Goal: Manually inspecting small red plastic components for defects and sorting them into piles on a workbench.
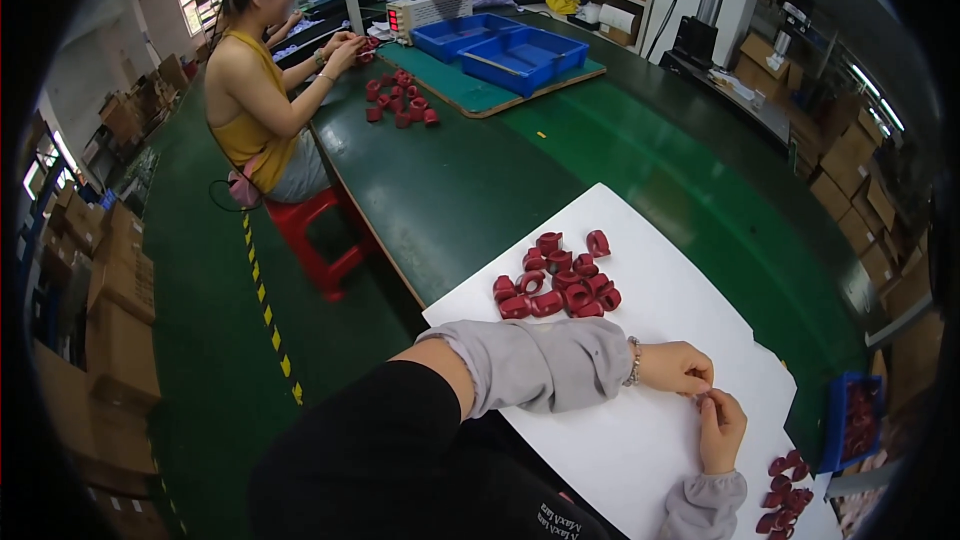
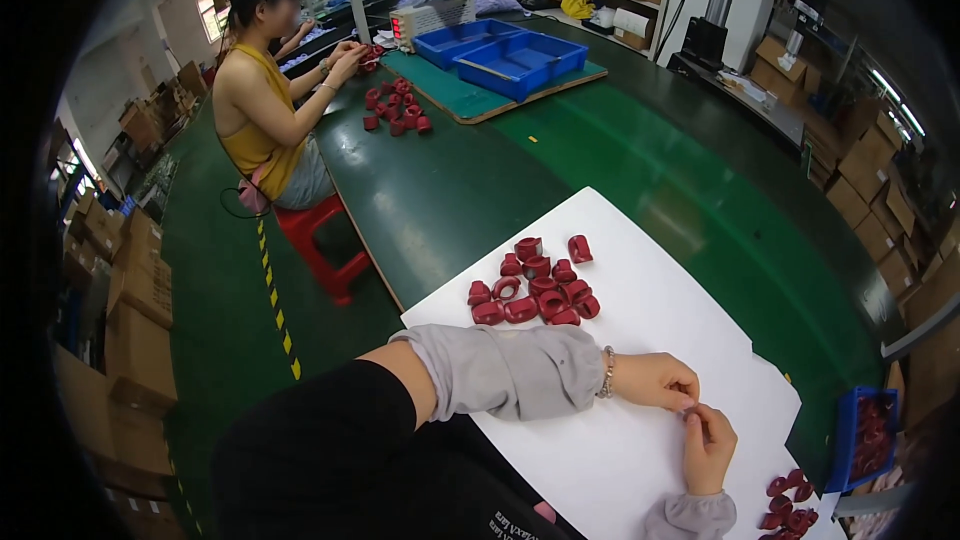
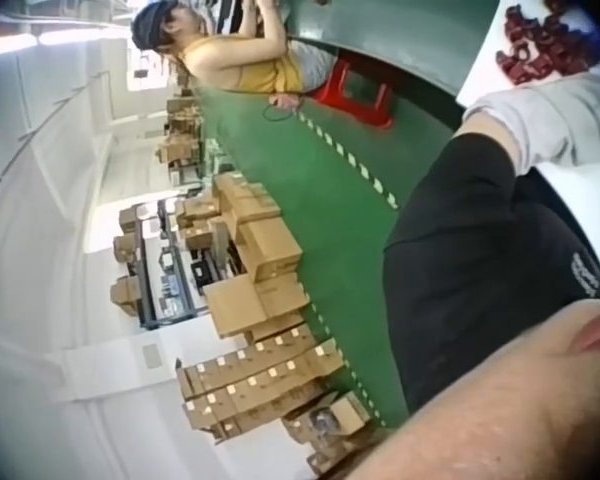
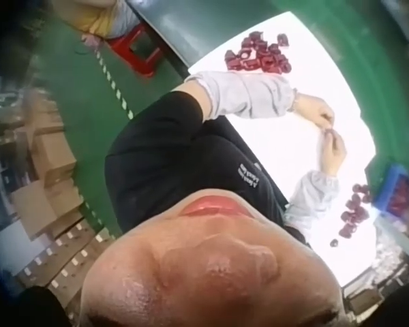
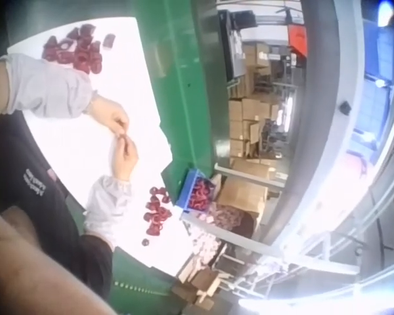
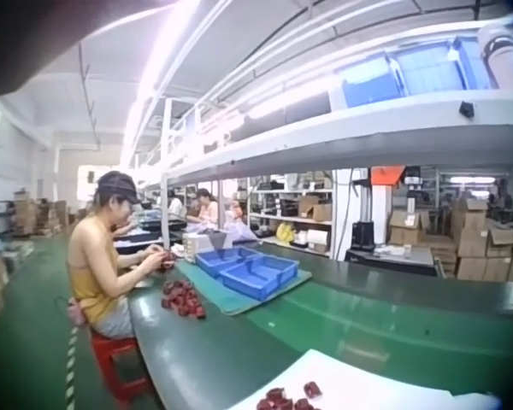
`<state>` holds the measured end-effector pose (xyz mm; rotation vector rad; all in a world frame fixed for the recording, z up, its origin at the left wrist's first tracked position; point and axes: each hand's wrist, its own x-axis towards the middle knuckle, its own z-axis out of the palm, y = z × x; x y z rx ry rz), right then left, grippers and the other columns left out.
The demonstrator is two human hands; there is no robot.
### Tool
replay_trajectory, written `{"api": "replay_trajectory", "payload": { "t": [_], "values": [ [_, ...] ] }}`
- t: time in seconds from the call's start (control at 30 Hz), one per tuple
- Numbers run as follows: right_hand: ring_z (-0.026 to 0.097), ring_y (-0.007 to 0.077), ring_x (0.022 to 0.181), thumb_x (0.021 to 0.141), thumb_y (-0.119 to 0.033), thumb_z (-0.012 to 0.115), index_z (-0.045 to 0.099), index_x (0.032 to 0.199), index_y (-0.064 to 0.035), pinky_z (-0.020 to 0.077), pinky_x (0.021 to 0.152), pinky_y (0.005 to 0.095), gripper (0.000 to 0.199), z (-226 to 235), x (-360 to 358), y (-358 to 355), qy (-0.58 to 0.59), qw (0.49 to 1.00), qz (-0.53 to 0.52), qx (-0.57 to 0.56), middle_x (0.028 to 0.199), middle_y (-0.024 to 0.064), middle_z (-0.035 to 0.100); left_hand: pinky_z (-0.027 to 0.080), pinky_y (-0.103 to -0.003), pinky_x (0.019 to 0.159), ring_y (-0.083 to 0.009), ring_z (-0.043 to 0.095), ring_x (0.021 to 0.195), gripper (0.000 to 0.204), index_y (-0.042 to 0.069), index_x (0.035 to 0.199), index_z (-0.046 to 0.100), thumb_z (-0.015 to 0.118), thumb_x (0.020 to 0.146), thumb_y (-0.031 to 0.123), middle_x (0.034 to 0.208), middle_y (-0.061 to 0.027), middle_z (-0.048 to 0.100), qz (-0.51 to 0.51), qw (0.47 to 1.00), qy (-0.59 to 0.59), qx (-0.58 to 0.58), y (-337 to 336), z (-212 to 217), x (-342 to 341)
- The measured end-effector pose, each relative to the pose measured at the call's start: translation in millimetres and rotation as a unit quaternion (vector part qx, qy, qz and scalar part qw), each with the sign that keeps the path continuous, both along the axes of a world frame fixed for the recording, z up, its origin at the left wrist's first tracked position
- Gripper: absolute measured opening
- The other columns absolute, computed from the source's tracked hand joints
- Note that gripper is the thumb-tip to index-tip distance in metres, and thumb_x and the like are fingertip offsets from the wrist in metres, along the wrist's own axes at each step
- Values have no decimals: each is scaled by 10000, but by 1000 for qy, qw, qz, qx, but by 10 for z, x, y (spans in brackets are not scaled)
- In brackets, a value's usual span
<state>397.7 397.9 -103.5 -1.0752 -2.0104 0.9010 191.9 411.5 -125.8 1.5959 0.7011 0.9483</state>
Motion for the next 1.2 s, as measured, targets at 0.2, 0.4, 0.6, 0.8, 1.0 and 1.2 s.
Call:
{"api": "replay_trajectory", "payload": {
  "t": [0.2,0.4,0.6,0.8,1.0,1.2],
  "values": [
    [586,180,733,836,1,544,618,917,53,463,687,277,122,8,0,-14,10,1000,0,8,805,113,627,499,-256,636,-117,611,699,180,-10,924,597,558,891,162,794,-71,648,-5,1000,-20,-14,25,-16,26],
    [592,191,726,833,-3,547,618,910,47,462,680,281,116,-10,7,8,6,1000,6,23,792,118,625,502,-254,637,-114,618,710,187,-8,915,599,559,891,173,799,-73,650,-4,1000,-5,-1,23,-9,28],
    [590,191,729,834,-7,547,622,909,46,461,680,283,119,29,-49,-6,-2,1000,14,18,799,114,624,503,-253,634,-116,619,708,187,-11,909,600,563,886,171,795,-74,648,5,1000,-10,8,7,-27,19],
    [566,152,750,871,-66,544,618,943,46,451,695,269,152,-2,4,9,-20,1000,14,6,841,88,624,505,-269,736,-132,617,815,168,-13,953,600,572,895,143,891,-87,644,-17,1000,10,-24,-9,30,-5],
    [585,192,741,843,-20,539,628,921,44,458,687,290,135,6,-30,6,2,1000,11,12,818,110,625,500,-275,719,-129,609,798,163,-7,942,606,580,892,147,879,-84,647,-2,1000,26,-2,-27,46,-32],
    [585,185,732,843,-23,544,630,929,41,460,679,287,137,19,-2,22,-9,999,1,36,797,113,622,496,-271,718,-127,605,798,166,1,948,608,577,896,155,874,-78,651,1,999,32,8,-1,56,-2]
  ]
}}
